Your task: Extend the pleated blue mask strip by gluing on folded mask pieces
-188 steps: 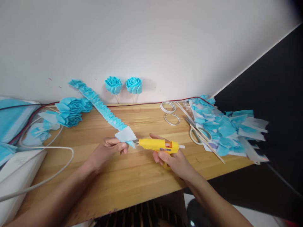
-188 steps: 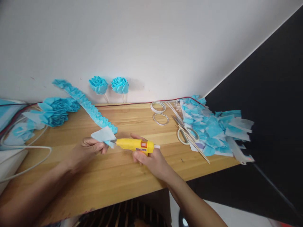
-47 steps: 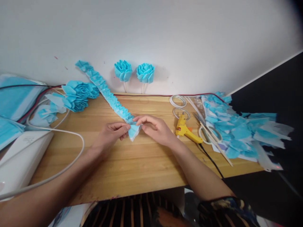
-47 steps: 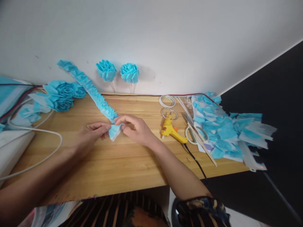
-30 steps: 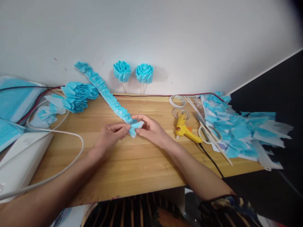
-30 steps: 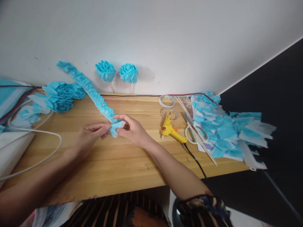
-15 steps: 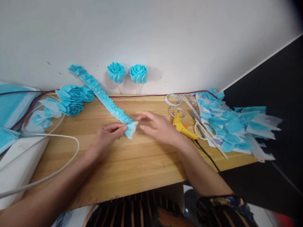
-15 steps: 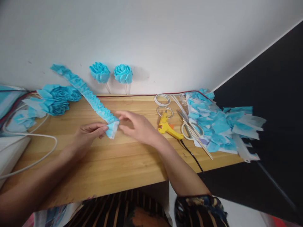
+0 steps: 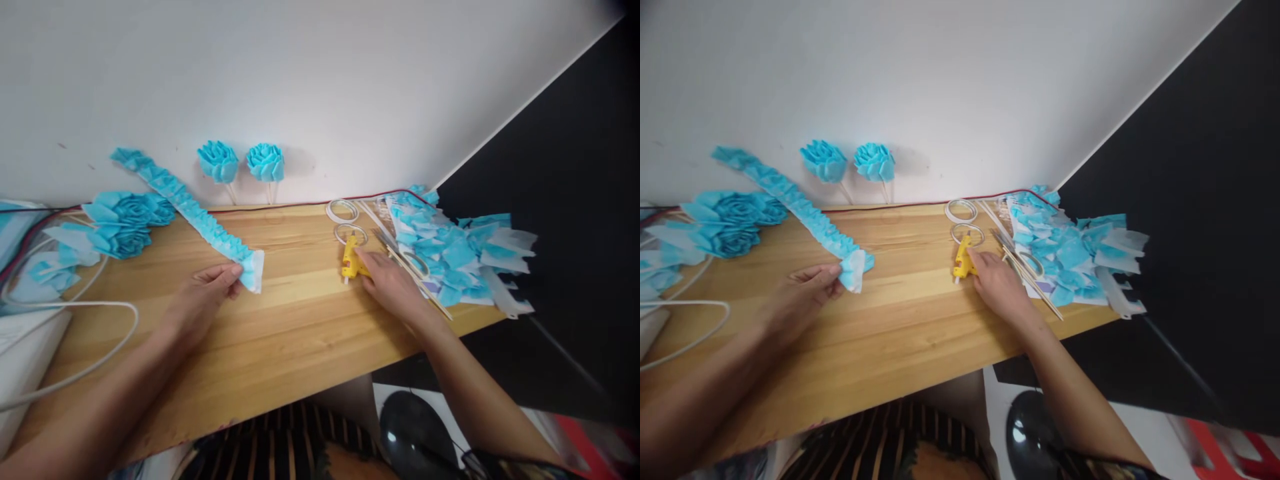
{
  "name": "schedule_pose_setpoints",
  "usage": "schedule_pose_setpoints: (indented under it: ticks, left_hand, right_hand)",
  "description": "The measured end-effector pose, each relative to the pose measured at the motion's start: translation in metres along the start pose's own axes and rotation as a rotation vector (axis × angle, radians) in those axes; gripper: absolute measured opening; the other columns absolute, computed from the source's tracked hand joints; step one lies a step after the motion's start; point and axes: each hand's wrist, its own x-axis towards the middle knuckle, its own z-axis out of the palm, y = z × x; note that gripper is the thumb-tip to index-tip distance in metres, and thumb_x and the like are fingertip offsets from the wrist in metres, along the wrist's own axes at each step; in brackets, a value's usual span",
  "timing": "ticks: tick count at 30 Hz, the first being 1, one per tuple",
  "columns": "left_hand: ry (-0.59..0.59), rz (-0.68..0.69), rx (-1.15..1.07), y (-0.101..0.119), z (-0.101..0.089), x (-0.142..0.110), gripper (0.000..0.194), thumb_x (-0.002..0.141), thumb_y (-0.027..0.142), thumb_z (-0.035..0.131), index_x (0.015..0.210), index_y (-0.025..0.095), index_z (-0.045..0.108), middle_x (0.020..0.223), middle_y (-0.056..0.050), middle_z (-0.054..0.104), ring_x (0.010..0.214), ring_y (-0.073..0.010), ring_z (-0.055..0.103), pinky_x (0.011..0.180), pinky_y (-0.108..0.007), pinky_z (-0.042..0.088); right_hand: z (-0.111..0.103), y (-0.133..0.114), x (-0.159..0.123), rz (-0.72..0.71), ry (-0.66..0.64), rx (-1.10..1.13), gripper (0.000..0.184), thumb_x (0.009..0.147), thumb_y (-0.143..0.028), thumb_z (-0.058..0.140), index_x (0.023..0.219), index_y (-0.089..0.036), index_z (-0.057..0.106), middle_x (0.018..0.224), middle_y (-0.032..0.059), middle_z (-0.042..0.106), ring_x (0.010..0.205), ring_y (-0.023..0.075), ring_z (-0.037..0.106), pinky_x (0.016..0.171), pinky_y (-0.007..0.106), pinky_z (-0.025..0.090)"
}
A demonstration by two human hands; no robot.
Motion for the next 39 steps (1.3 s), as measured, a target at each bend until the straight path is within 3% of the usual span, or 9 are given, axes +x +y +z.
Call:
schedule_pose_setpoints:
  ticks: [4,7,10,14,19,28,39]
  left_hand:
    - [0.003,-0.050,-0.172,0.006,0.004,0.000,0.033,0.066,0.049,0.084,0.065,0.019,0.072,0.061,0.000,0.061,0.061,-0.0112,0.049,0.059,-0.022,0.040]
    - [-0.020,-0.072,-0.263,0.006,0.005,0.001,0.032,0.064,0.046,0.086,0.066,0.017,0.073,0.063,-0.001,0.062,0.060,-0.0105,0.050,0.057,-0.021,0.041]
    - [-0.038,-0.097,-0.313,0.004,0.005,0.003,0.032,0.063,0.045,0.087,0.068,0.016,0.073,0.063,-0.001,0.062,0.059,-0.0099,0.050,0.055,-0.020,0.041]
    - [-0.052,-0.100,-0.322,0.004,0.005,0.003,0.032,0.063,0.044,0.087,0.072,0.016,0.075,0.065,-0.002,0.062,0.060,-0.0103,0.050,0.056,-0.020,0.042]
    - [-0.079,-0.088,-0.289,0.004,0.004,0.002,0.034,0.065,0.046,0.086,0.069,0.015,0.074,0.064,-0.002,0.061,0.061,-0.0106,0.050,0.056,-0.021,0.041]
    - [-0.094,-0.086,-0.288,0.006,0.008,0.001,0.037,0.064,0.050,0.085,0.067,0.015,0.073,0.061,-0.002,0.061,0.059,-0.0108,0.049,0.055,-0.022,0.038]
    - [-0.120,-0.106,-0.298,0.008,0.009,-0.001,0.039,0.067,0.051,0.083,0.067,0.014,0.070,0.062,-0.002,0.061,0.058,-0.0105,0.050,0.055,-0.022,0.038]
  right_hand:
    - [-0.009,-0.008,0.000,0.156,0.047,0.229,0.066,0.080,-0.018,0.052,0.145,-0.011,0.041,0.121,0.0188,0.066,0.112,0.0342,0.063,0.095,0.050,0.050]
    - [-0.027,-0.020,0.002,0.269,0.074,0.804,0.068,0.085,-0.029,0.053,0.149,-0.018,0.035,0.120,0.0152,0.066,0.105,0.0300,0.066,0.086,0.045,0.054]
    - [-0.038,-0.043,0.010,0.231,0.029,1.411,0.061,0.088,-0.036,0.051,0.147,-0.021,0.040,0.110,0.0125,0.068,0.095,0.0263,0.068,0.071,0.038,0.056]
    - [-0.039,-0.082,0.024,0.191,-0.024,1.754,0.061,0.086,-0.038,0.061,0.143,-0.022,0.046,0.088,0.0058,0.067,0.081,0.0208,0.066,0.060,0.030,0.052]
    - [-0.037,-0.107,0.032,0.185,-0.088,1.806,0.059,0.089,-0.042,0.061,0.142,-0.022,0.048,0.077,0.0020,0.063,0.069,0.0158,0.061,0.054,0.026,0.047]
    - [-0.027,-0.108,0.032,0.167,-0.167,1.741,0.060,0.092,-0.048,0.056,0.145,-0.022,0.045,0.076,0.0018,0.064,0.059,0.0130,0.057,0.051,0.026,0.043]
    - [-0.035,-0.119,0.037,0.190,-0.186,1.728,0.061,0.091,-0.045,0.058,0.144,-0.019,0.044,0.071,-0.0001,0.060,0.060,0.0130,0.056,0.048,0.024,0.040]
